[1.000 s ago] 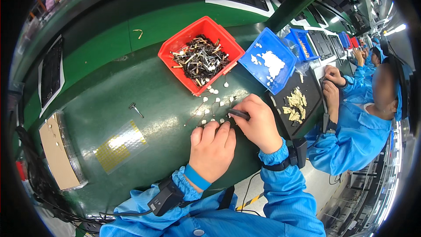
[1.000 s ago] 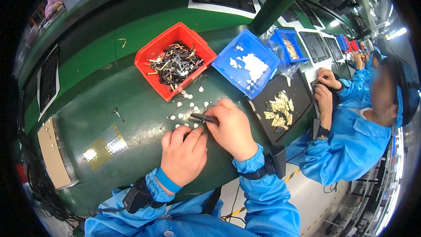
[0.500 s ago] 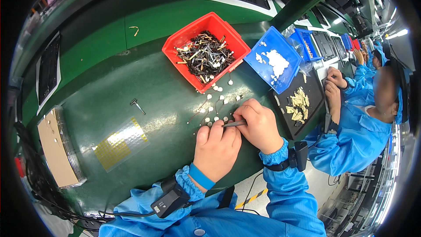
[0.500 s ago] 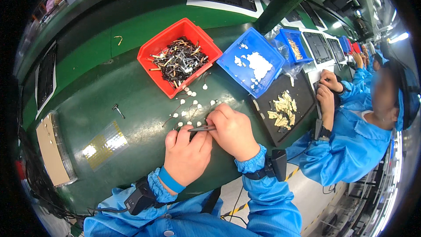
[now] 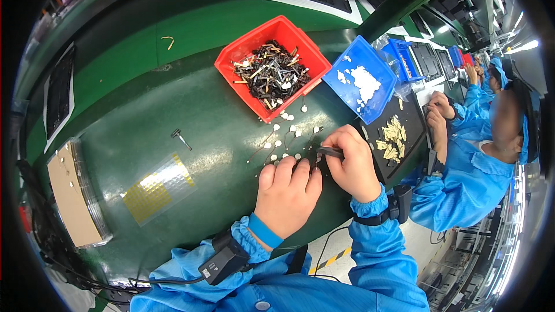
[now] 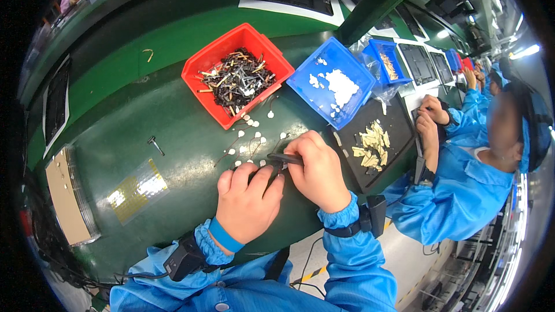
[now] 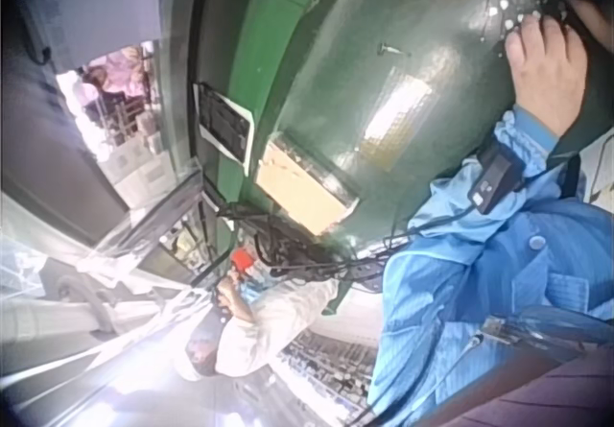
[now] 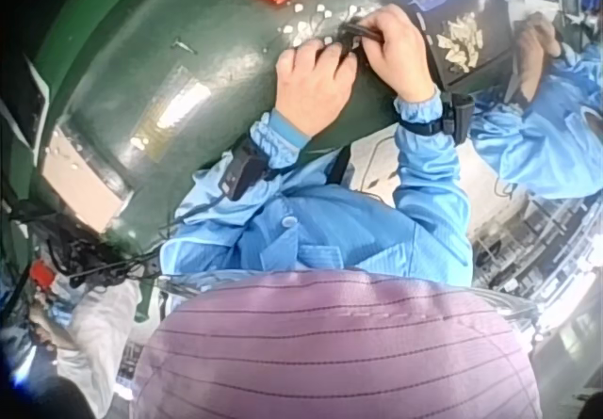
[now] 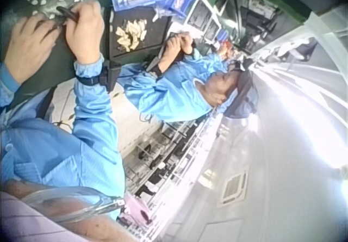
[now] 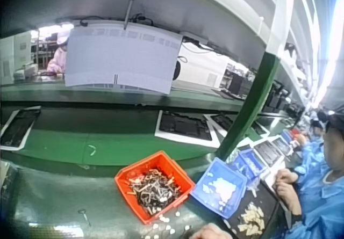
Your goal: The person assembles an electronic chassis by hand, attaching components to a tablet case using screws from component bins, a manual screwdriver, and adhesive tape.
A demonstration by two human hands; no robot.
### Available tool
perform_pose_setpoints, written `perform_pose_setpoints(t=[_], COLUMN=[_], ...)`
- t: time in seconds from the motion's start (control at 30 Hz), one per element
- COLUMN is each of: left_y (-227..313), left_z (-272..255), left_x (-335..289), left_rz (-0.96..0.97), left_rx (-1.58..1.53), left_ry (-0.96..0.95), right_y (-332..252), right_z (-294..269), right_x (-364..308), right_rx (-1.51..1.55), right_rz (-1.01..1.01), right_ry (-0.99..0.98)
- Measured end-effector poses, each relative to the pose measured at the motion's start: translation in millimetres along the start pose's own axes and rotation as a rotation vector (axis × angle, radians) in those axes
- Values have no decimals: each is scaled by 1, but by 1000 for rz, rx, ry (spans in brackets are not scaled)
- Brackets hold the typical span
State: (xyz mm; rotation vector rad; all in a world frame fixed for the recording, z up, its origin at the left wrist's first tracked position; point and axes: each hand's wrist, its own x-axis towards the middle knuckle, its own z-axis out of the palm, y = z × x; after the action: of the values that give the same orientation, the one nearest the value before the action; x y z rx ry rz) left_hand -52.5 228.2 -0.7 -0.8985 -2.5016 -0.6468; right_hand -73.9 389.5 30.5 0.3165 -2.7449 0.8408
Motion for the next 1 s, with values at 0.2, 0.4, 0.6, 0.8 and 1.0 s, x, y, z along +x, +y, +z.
perform_pose_setpoints(t=[0.2,0.4,0.6,0.8,1.0], left_y=[0,-1,-1,-1,-2], left_z=[-4,1,-1,-2,0], left_x=[-1,1,4,7,5], left_rz=[24,18,-7,-7,-2], left_rx=[-69,-112,-145,-156,-166], left_ry=[48,-20,-104,-107,-59], right_y=[-2,1,2,4,-23], right_z=[8,14,15,7,-3], right_x=[-8,-6,-6,4,67], right_rx=[-44,-141,-156,-179,-53], right_rz=[57,121,113,81,-103], right_ry=[11,-14,-20,106,193])
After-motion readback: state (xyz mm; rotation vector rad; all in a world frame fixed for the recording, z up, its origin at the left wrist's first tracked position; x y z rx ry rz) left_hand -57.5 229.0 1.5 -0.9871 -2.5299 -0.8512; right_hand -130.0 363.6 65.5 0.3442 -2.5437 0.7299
